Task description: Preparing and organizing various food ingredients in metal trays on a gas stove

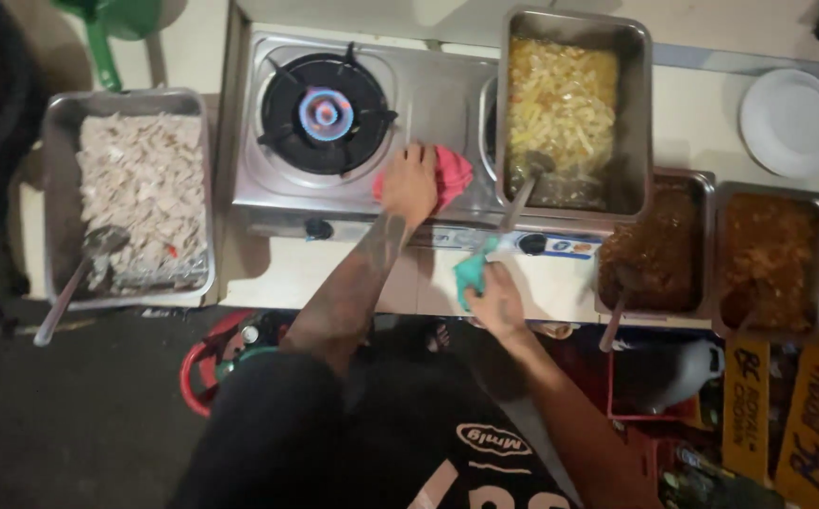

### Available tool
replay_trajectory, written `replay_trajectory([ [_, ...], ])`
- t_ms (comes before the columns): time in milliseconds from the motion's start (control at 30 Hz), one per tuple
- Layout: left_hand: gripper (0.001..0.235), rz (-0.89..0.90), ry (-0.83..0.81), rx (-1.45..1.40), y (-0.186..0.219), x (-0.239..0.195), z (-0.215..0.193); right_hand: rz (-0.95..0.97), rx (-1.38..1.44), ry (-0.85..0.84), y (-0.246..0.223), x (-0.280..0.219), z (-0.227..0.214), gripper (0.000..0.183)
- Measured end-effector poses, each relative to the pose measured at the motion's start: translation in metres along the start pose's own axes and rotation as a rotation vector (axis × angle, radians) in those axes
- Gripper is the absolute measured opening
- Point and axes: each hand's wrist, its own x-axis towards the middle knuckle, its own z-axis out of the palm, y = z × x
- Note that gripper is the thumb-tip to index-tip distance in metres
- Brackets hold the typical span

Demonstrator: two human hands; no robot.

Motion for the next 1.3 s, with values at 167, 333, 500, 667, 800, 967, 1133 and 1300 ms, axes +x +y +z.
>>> replay_trajectory([
  [167,0.028,0.113,0.034,0.107,-0.011,0.019,0.041,-0.161,-0.106,-0.151,-0.006,-0.008,0.022,0.044],
  [333,0.019,0.022,0.049,0.118,0.006,-0.064,-0.029,-0.184,-0.035,-0.015,0.012,-0.014,0.047,0.028],
  [500,0.028,0.189,-0.313,0.06,-0.052,-0.174,-0.048,0.217,0.233,0.022,0.016,-0.024,0.043,0.029],
  [667,0.052,0.025,-0.344,0.024,-0.042,-0.188,-0.057,0.678,0.776,0.006,-0.026,-0.033,0.014,0.046],
  [800,0.044,-0.133,-0.457,-0.289,-0.006,-0.175,-0.064,0.851,1.596,0.328,-0.033,-0.017,0.014,0.034],
  [967,0.042,-0.145,-0.55,-0.469,0.043,-0.15,-0.098,0.829,1.689,0.531,-0.019,-0.025,0.003,0.014],
  [1133,0.041,-0.095,-0.654,-0.784,0.092,-0.127,-0.108,0.706,1.467,0.609,-0.015,-0.033,-0.012,0.019],
  [1300,0.034,0.025,-0.75,-0.686,0.114,-0.126,-0.085,0.56,1.343,0.264,-0.025,-0.046,-0.05,0.014],
])
